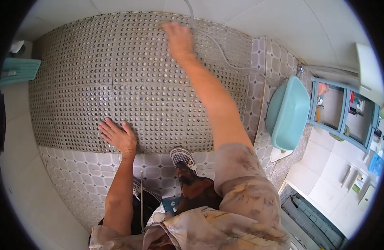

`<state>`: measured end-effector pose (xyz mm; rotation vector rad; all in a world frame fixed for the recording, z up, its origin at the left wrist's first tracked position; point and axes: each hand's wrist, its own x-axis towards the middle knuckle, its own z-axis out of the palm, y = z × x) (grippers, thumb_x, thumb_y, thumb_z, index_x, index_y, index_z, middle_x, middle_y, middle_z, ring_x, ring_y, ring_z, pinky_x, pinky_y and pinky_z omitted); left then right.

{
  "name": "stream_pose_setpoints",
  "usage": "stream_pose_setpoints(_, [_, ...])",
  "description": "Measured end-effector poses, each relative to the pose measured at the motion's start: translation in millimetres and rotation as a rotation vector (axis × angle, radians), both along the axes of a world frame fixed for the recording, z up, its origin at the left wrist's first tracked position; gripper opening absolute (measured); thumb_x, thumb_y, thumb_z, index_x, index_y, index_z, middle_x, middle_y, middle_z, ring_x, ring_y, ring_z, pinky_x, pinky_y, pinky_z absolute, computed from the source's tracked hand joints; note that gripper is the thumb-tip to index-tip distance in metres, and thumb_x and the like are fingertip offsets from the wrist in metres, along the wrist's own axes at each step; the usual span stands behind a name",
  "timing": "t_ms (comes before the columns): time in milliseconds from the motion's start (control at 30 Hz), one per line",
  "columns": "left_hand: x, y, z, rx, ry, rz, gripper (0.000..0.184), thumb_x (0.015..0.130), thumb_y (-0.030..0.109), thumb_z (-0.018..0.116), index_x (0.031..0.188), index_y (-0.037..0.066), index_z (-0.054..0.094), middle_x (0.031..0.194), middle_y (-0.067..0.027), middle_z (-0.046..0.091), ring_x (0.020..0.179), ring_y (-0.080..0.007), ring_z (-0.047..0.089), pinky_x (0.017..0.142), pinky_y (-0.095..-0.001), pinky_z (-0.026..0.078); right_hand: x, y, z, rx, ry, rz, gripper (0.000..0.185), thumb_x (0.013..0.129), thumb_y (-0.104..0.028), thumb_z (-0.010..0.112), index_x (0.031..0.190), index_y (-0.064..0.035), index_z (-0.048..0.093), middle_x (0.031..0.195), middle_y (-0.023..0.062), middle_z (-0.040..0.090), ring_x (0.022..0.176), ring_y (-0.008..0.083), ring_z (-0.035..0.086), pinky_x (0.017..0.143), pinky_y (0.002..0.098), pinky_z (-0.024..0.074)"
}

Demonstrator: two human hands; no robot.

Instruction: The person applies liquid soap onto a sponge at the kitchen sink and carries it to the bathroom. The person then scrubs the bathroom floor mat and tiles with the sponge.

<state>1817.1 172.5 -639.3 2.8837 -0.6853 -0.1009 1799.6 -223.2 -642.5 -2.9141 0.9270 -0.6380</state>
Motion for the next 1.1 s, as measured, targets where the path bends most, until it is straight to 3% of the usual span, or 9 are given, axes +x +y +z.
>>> stream_pose_setpoints(100, [-0.1, 0.8, 1.0, 0.007, 0.015, 0.000, 0.074, 0.097, 0.044, 0.040, 0.152, -0.002, 0.022, 0.158, -0.0291, 0.014, 0.148, -0.0435, 0.009, 0.117, -0.0561, 0.008, -53.7, -54.6, -18.6, -0.176, 0.039, -0.297, 0.044, 0.082, -0.002, 0.056, 0.123, -0.0197, 0.057, 0.120, 0.0071, 0.057, 0.098, 0.0332, 0.054, 0.085, 0.0451, 0.0472])
stream_pose_setpoints(267, [0.5, 0.4, 2.2, 0.012, 0.019, -0.004, 0.075, 0.096, 0.042, 0.043, 0.151, -0.004, 0.021, 0.157, -0.0310, 0.014, 0.147, -0.0457, 0.009, 0.116, -0.0577, 0.010, -84.0, -54.2, -16.6, -0.041, 0.039, -0.700, 0.034, 0.087, -0.013, 0.055, 0.121, -0.0127, 0.057, 0.121, 0.0147, 0.056, 0.102, 0.0354, 0.053, 0.091, 0.0455, 0.0431])
stream_pose_setpoints(333, [0.1, -1.0, 1.1, 0.018, 0.013, -0.008, 0.075, 0.096, 0.042, 0.042, 0.151, -0.004, 0.021, 0.157, -0.0315, 0.014, 0.147, -0.0458, 0.009, 0.117, -0.0576, 0.009, -58.8, -27.1, -32.0, 0.373, -0.455, -0.606, 0.026, 0.091, -0.014, 0.050, 0.115, -0.0094, 0.060, 0.115, 0.0174, 0.057, 0.102, 0.0359, 0.054, 0.091, 0.0458, 0.0420])
stream_pose_setpoints(400, [-0.8, -2.1, 0.0, 0.012, 0.012, -0.001, 0.075, 0.096, 0.042, 0.042, 0.151, -0.003, 0.021, 0.157, -0.0312, 0.014, 0.147, -0.0457, 0.009, 0.117, -0.0576, 0.009, -15.6, 33.4, -0.4, 0.462, -0.338, -0.296, 0.023, 0.095, -0.012, 0.044, 0.110, -0.0088, 0.061, 0.099, 0.0179, 0.058, 0.099, 0.0384, 0.054, 0.091, 0.0472, 0.0418])
stream_pose_setpoints(533, [-1.3, 0.8, -5.5, 0.008, -0.011, -0.007, 0.074, 0.097, 0.044, 0.041, 0.151, -0.003, 0.022, 0.157, -0.0304, 0.014, 0.147, -0.0455, 0.008, 0.117, -0.0573, 0.008, 3.9, 143.8, 4.3, 0.149, -0.105, 0.237, 0.033, 0.078, -0.006, 0.055, 0.109, -0.0155, 0.062, 0.111, 0.0053, 0.058, 0.093, 0.0310, 0.053, 0.078, 0.0395, 0.0505])
stream_pose_setpoints(700, [-0.5, 0.0, 0.9, 0.001, 0.027, -0.003, 0.074, 0.097, 0.045, 0.040, 0.151, -0.003, 0.022, 0.158, -0.0300, 0.013, 0.148, -0.0441, 0.007, 0.117, -0.0568, 0.007, -48.0, 74.6, 3.7, 0.223, 0.045, 0.008, 0.037, 0.079, -0.003, 0.054, 0.111, -0.0187, 0.064, 0.114, 0.0002, 0.058, 0.090, 0.0275, 0.051, 0.079, 0.0377, 0.0508])
stream_pose_setpoints(833, [-0.8, -1.6, 1.2, 0.023, 0.018, -0.004, 0.074, 0.097, 0.045, 0.040, 0.151, -0.004, 0.022, 0.158, -0.0301, 0.013, 0.148, -0.0440, 0.007, 0.117, -0.0566, 0.007, -121.7, -12.5, -12.3, -0.114, 0.063, -0.366, 0.041, 0.079, 0.000, 0.056, 0.117, -0.0137, 0.062, 0.119, 0.0044, 0.062, 0.103, 0.0308, 0.056, 0.084, 0.0398, 0.0468])
stream_pose_setpoints(933, [0.2, -1.4, -1.2, 0.024, -0.003, -0.005, 0.073, 0.098, 0.045, 0.039, 0.151, -0.003, 0.021, 0.158, -0.0288, 0.012, 0.148, -0.0431, 0.007, 0.118, -0.0556, 0.006, -121.5, -23.4, 6.2, 0.011, 0.072, -0.675, 0.033, 0.085, -0.004, 0.056, 0.117, -0.0108, 0.062, 0.116, 0.0096, 0.062, 0.103, 0.0295, 0.057, 0.085, 0.0399, 0.0464])
stream_pose_setpoints(1100, [-0.9, -1.6, -2.1, 0.008, -0.022, -0.005, 0.073, 0.099, 0.045, 0.038, 0.152, -0.002, 0.021, 0.158, -0.0287, 0.013, 0.148, -0.0433, 0.008, 0.118, -0.0555, 0.006, -74.9, 77.4, -5.4, 0.178, -0.059, -0.171, 0.033, 0.082, -0.005, 0.057, 0.114, -0.0088, 0.062, 0.111, 0.0129, 0.060, 0.094, 0.0300, 0.055, 0.080, 0.0426, 0.0489])
